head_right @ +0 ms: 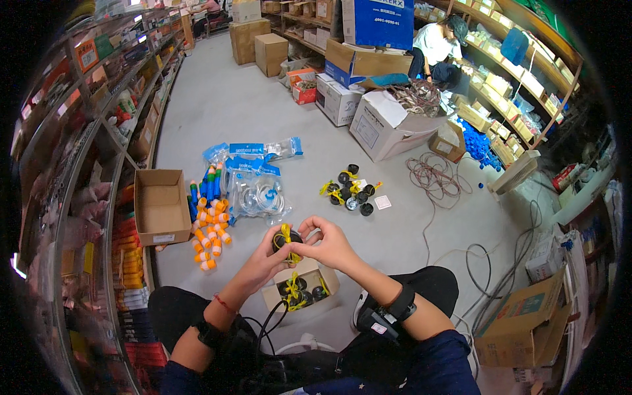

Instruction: The person assembles components of toy cars by hand, attaching wheels and other yellow and black plastic parts while sitting on the floor of a storage area.

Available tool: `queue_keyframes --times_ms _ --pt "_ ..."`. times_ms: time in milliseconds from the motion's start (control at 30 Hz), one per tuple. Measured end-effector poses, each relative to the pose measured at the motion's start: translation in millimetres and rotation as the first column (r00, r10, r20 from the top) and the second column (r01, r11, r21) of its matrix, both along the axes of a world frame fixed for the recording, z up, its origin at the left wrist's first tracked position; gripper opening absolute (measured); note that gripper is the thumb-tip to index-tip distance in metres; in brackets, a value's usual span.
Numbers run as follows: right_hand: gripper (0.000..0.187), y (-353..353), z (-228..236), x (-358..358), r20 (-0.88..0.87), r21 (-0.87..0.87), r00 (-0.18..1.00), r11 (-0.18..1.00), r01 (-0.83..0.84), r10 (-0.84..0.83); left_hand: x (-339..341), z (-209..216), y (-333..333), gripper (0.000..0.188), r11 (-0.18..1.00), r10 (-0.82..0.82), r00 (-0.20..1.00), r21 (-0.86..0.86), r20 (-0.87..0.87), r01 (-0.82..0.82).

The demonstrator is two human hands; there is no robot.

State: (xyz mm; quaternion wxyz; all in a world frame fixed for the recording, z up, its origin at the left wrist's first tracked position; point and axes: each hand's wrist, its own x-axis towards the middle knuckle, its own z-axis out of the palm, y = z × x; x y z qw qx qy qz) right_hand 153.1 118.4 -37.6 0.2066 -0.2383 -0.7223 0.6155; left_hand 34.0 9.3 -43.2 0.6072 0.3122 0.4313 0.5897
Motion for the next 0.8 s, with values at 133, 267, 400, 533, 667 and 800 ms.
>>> queue_keyframes --times_ms 133,267,400,533,667,800 --pt "0.037 -5.2 0.0 -1.2 0.058 0.080 0.998 0.997 0.004 -0.009 0.0 -3.7 -2.0 0.049 0.993 0.023 0.977 0.120 -0.212 0.003" --pt "0.045 -5.6 -2.7 -2.0 0.047 -0.023 0.999 1.000 0.008 -0.007 -1.6 -4.8 -1.5 0.053 0.987 0.026 0.981 0.159 -0.193 0.005" --pt "0.035 -4.4 4.6 -1.7 0.175 -0.317 0.976 0.946 -0.067 0.128 -6.8 -10.2 2.7 0.055 0.992 0.003 0.961 0.125 -0.277 0.033" --pt "0.032 -6.7 -5.6 -5.9 0.016 -0.380 0.990 0.917 -0.121 0.137 -8.5 -12.1 4.0 0.055 0.991 -0.017 0.954 0.120 -0.298 0.055" --pt "0.028 -8.5 -9.3 -9.6 -0.014 -0.352 0.992 0.928 -0.119 0.122 -7.7 -11.2 3.9 0.053 0.999 -0.028 0.954 0.023 -0.299 0.036" --pt "0.025 -7.3 -19.7 -13.5 0.037 -0.327 0.992 0.939 -0.104 0.122 -5.6 -12.9 2.2 0.053 0.999 -0.006 0.982 -0.052 -0.188 -0.004"
